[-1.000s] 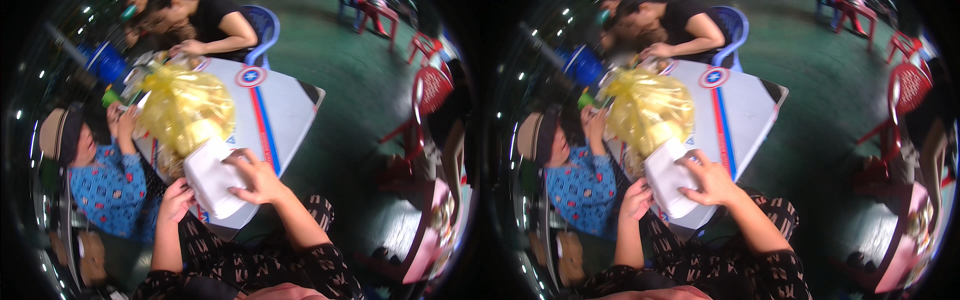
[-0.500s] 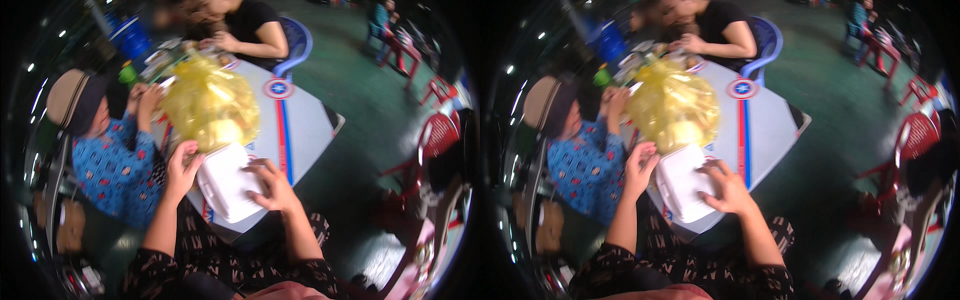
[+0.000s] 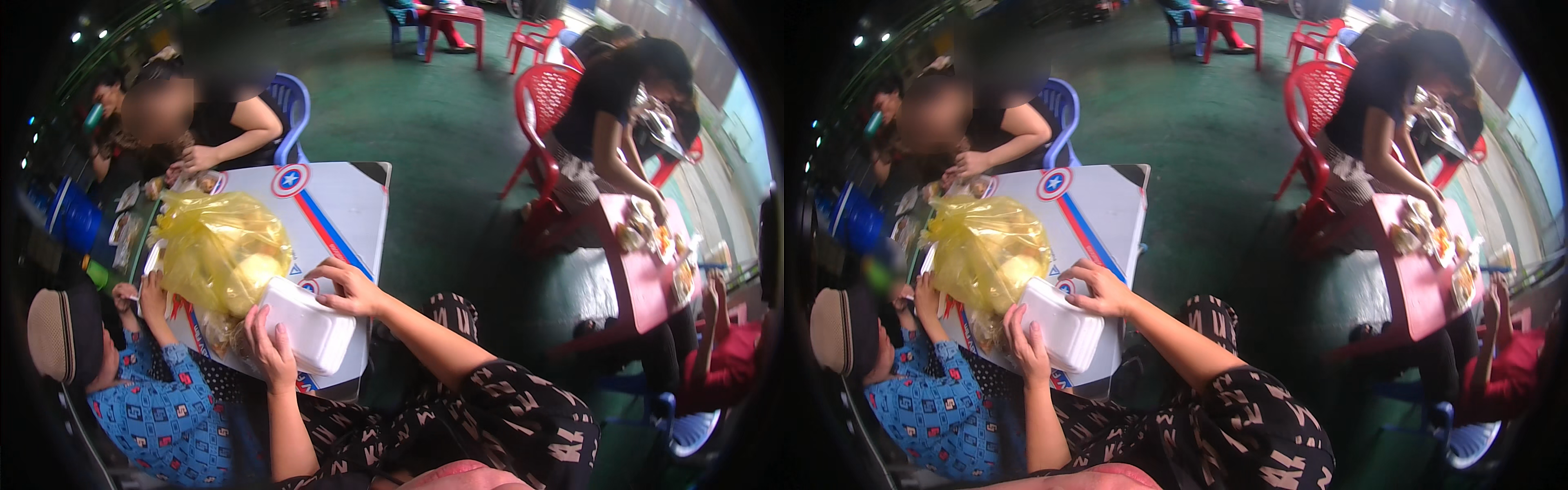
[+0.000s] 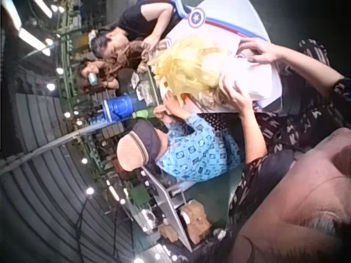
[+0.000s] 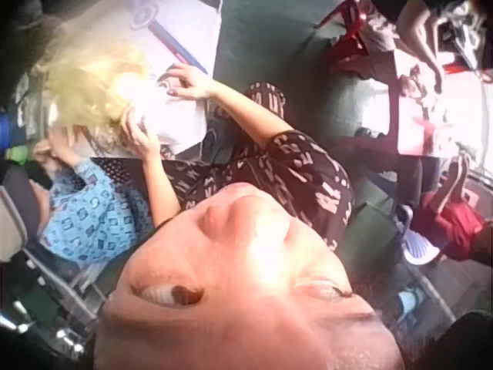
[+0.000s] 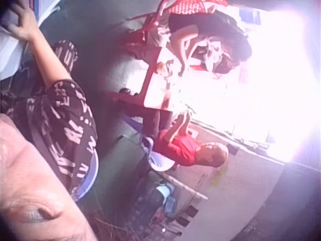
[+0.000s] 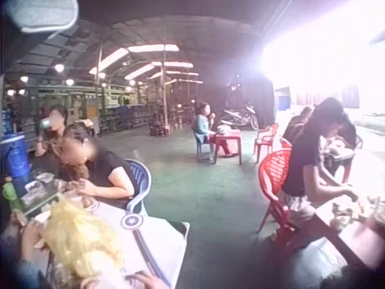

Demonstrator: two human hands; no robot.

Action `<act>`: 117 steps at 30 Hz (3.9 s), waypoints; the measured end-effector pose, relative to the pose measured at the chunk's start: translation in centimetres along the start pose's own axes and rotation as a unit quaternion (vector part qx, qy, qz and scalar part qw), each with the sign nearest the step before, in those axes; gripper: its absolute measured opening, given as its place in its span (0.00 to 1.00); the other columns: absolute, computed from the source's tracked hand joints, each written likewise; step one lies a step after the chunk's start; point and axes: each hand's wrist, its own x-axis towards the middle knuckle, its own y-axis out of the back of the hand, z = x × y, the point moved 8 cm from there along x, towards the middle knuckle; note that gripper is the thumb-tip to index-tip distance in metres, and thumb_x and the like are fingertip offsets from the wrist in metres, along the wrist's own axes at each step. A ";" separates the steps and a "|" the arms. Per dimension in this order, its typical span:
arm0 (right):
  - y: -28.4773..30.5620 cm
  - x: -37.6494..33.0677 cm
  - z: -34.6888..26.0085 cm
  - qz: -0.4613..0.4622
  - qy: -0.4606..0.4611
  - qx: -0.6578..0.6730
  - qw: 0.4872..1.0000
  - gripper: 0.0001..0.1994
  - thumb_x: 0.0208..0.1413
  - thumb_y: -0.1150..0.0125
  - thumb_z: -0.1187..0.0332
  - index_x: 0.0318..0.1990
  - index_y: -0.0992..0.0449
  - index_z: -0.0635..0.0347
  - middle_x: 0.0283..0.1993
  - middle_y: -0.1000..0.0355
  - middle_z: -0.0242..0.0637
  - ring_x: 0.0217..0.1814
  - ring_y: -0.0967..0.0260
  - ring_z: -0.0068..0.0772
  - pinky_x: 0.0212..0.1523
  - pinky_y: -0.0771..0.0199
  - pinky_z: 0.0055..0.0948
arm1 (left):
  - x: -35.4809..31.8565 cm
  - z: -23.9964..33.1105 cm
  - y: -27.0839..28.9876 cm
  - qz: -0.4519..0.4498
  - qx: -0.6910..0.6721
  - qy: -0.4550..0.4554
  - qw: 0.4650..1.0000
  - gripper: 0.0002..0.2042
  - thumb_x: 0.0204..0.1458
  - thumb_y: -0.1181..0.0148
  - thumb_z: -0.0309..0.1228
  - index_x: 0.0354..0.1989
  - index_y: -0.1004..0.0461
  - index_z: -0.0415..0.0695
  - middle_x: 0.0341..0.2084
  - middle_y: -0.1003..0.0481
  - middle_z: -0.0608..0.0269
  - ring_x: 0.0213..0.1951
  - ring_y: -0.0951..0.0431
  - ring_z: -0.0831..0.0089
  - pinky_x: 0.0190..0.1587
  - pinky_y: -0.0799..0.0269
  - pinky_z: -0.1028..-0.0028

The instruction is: The person unpacks food items from a yellow plastic bag and white styrofoam containers at a table. They remove wrapped food items and place them on the table, then open a styrofoam container to reveal cooked food inside.

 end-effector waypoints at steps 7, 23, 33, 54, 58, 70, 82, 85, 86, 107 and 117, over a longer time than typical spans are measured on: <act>1.0 -0.4 0.0 0.033 -0.097 -0.002 0.995 0.21 0.43 0.42 0.57 0.42 0.26 0.61 0.38 0.31 0.42 0.34 0.33 0.37 0.34 0.32 0.30 | 0.3 0.1 0.1 -0.019 -0.003 -0.008 1.000 0.18 0.52 0.45 0.33 0.49 0.33 0.37 0.49 0.35 0.45 0.51 0.35 0.49 0.54 0.40 0.58; 1.0 -0.5 0.4 0.049 -0.113 -0.009 0.992 0.23 0.40 0.45 0.53 0.40 0.25 0.61 0.37 0.29 0.41 0.32 0.33 0.37 0.33 0.31 0.31 | 0.1 -0.2 0.2 -0.021 -0.003 0.008 1.000 0.17 0.52 0.44 0.33 0.48 0.33 0.37 0.49 0.35 0.45 0.51 0.35 0.49 0.54 0.40 0.58; 1.0 -0.8 0.6 0.052 -0.114 -0.001 0.992 0.19 0.42 0.43 0.57 0.39 0.24 0.60 0.35 0.30 0.42 0.37 0.32 0.38 0.38 0.31 0.32 | -0.2 -0.3 -0.1 -0.016 -0.021 0.006 1.000 0.17 0.53 0.45 0.32 0.49 0.33 0.37 0.50 0.36 0.45 0.52 0.35 0.50 0.54 0.40 0.58; 0.6 -0.3 0.0 0.045 -0.104 0.055 0.992 0.13 0.47 0.47 0.71 0.40 0.27 0.68 0.39 0.33 0.39 0.36 0.36 0.26 0.30 0.37 0.22 | 0.2 -0.7 1.3 0.036 -0.044 0.054 0.997 0.17 0.45 0.39 0.34 0.44 0.29 0.42 0.48 0.33 0.52 0.52 0.34 0.56 0.55 0.40 0.63; -0.6 0.6 -1.3 0.029 -0.106 0.026 0.994 0.16 0.48 0.50 0.65 0.38 0.26 0.70 0.37 0.32 0.41 0.40 0.36 0.33 0.40 0.39 0.25 | 0.0 -0.4 3.5 0.063 0.035 0.039 0.997 0.18 0.46 0.39 0.37 0.44 0.29 0.44 0.47 0.32 0.55 0.51 0.33 0.58 0.54 0.39 0.62; -2.1 0.6 -1.3 -0.008 -0.122 0.019 0.992 0.29 0.49 0.50 0.48 0.40 0.26 0.73 0.35 0.33 0.34 0.17 0.53 0.15 0.19 0.57 0.21 | -1.1 -1.1 4.9 0.066 -0.001 0.067 0.996 0.19 0.47 0.41 0.39 0.47 0.31 0.46 0.51 0.35 0.55 0.55 0.37 0.57 0.57 0.44 0.58; -3.1 1.4 -0.2 -0.009 -0.200 0.099 0.975 0.19 0.54 0.53 0.60 0.40 0.27 0.71 0.27 0.33 0.27 0.14 0.55 0.10 0.16 0.60 0.16 | -1.8 -1.8 4.8 0.066 -0.030 0.089 0.993 0.21 0.44 0.38 0.39 0.48 0.31 0.48 0.51 0.36 0.56 0.55 0.37 0.57 0.58 0.43 0.58; -3.2 1.5 -0.2 -0.009 -0.183 0.078 0.980 0.19 0.54 0.52 0.60 0.41 0.27 0.70 0.24 0.36 0.25 0.13 0.56 0.09 0.16 0.61 0.16 | -1.8 -2.0 4.7 0.065 -0.029 0.093 0.993 0.21 0.44 0.38 0.39 0.48 0.31 0.48 0.51 0.36 0.55 0.55 0.37 0.57 0.58 0.44 0.58; -3.2 1.5 -0.4 -0.007 -0.182 0.068 0.981 0.19 0.54 0.52 0.60 0.41 0.27 0.70 0.22 0.37 0.24 0.14 0.56 0.09 0.16 0.62 0.16 | -1.8 -2.0 4.7 0.065 -0.029 0.093 0.993 0.21 0.44 0.38 0.39 0.48 0.31 0.48 0.51 0.36 0.55 0.55 0.37 0.57 0.58 0.44 0.58; -2.1 0.5 2.4 -0.017 -0.182 0.042 0.982 0.19 0.54 0.49 0.60 0.42 0.27 0.70 0.30 0.34 0.25 0.17 0.56 0.10 0.18 0.60 0.16 | -1.3 -2.6 3.3 0.073 -0.022 0.084 0.994 0.20 0.45 0.38 0.38 0.47 0.31 0.48 0.51 0.36 0.56 0.54 0.36 0.57 0.56 0.42 0.59; -2.5 0.9 1.6 -0.013 -0.172 0.026 0.985 0.20 0.53 0.50 0.58 0.42 0.27 0.70 0.24 0.40 0.24 0.17 0.58 0.11 0.21 0.63 0.18 | -1.3 -2.7 3.1 0.070 -0.018 0.088 0.993 0.21 0.44 0.38 0.39 0.47 0.31 0.48 0.51 0.36 0.56 0.54 0.36 0.57 0.57 0.42 0.59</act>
